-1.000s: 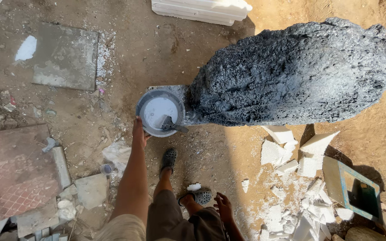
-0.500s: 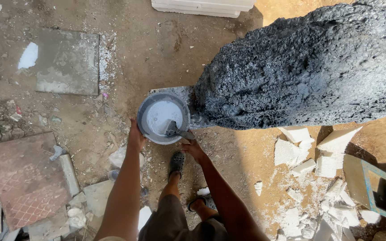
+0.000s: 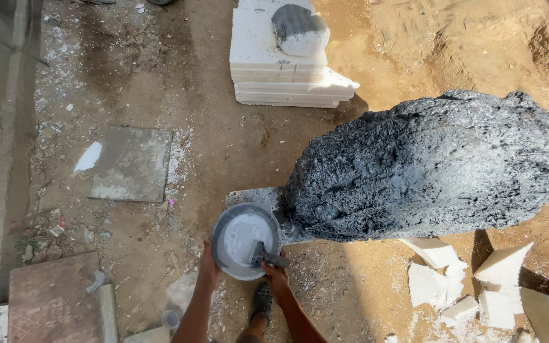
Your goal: The person opens a container of white paste, scoops some into a metal bowl, and stirs it with a brush. They then carry the bowl outside and place it on a stone surface.
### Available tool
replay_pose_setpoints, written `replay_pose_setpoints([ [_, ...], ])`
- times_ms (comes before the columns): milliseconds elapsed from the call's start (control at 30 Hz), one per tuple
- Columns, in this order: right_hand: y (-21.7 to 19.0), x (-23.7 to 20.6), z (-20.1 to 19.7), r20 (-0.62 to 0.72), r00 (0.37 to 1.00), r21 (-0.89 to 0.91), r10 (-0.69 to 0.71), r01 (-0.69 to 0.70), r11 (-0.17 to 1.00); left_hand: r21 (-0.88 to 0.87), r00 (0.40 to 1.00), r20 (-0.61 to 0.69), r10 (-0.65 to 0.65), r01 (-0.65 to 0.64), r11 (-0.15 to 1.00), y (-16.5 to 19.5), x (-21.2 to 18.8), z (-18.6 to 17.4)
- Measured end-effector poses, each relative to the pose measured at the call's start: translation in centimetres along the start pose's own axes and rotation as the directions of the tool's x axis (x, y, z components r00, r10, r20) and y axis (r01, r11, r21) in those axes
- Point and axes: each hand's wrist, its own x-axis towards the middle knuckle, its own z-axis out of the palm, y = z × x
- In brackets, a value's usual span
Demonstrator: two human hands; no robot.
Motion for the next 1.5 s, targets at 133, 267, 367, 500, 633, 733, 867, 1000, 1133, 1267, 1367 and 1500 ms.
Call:
replay_pose_setpoints([
  [133, -0.4, -3.6, -3.1, 0.033, 0.999, 0.201, 0.040, -0.046, 0.979, -0.071, 0.999, -0.006, -0.049, 0.048, 0.996, -2.8, -4.3, 0.4],
  [267, -0.7, -7.7, -6.6, 0.038, 0.999, 0.278, -0.008, -0.003, 0.961, -0.087, 0.994, -0.002, -0.108, 0.108, 0.990, -6.0, -8.0, 1.1],
  [367, -1.1, -10.7, -9.6, -0.012, 1.000, 0.313, 0.017, -0.013, 0.950, -0.116, 0.989, 0.103, -0.104, 0.116, 0.986, -8.7, -9.9, 1.8],
  [500, -0.4, -15.6, -15.0, -0.060, 0.994, 0.414, -0.091, 0.108, 0.904, 0.131, 0.969, 0.202, -0.142, 0.117, 0.984, -12.7, -11.7, 1.9],
  [633, 3.4, -19.5, -23.0, -0.054, 0.956, 0.368, -0.287, 0.286, 0.885, 0.347, 0.941, 0.139, -0.308, 0.245, 0.905, -17.8, -12.4, 0.0],
  [733, 7.4, -20.4, -29.0, -0.207, 0.951, 0.395, -0.228, 0.295, 0.870, 0.505, 0.931, 0.144, -0.335, 0.222, 0.834, -21.9, -13.1, -2.5],
  [867, 12.8, -19.8, -35.6, -0.348, 0.913, 0.435, -0.213, 0.359, 0.825, 0.624, 0.891, 0.108, -0.441, 0.285, 0.728, -26.7, -13.2, -7.2],
  [1000, 17.7, -17.4, -42.6, -0.488, 0.852, 0.489, -0.191, 0.448, 0.748, 0.795, 0.830, 0.048, -0.556, 0.306, 0.524, -31.6, -10.9, -11.4],
  [1133, 21.3, -13.7, -49.2, -0.614, 0.766, 0.485, -0.192, 0.558, 0.673, 0.781, 0.663, 0.013, -0.748, 0.461, 0.422, -35.3, -5.5, -11.5],
  [1267, 23.5, -9.7, -54.7, -0.696, 0.691, 0.481, -0.195, 0.650, 0.589, 0.707, 0.606, -0.056, -0.794, 0.586, 0.397, -36.8, 1.4, -8.2],
  [1367, 25.3, -6.4, -58.4, -0.718, 0.655, 0.456, -0.235, 0.698, 0.551, 0.436, 0.571, -0.033, -0.821, 0.747, 0.502, -37.3, 4.7, -6.7],
  [1500, 28.4, -2.3, -62.4, -0.771, 0.612, 0.478, -0.178, 0.740, 0.472, 0.450, 0.470, -0.040, -0.882, 0.796, 0.404, -37.9, 7.3, -7.0],
])
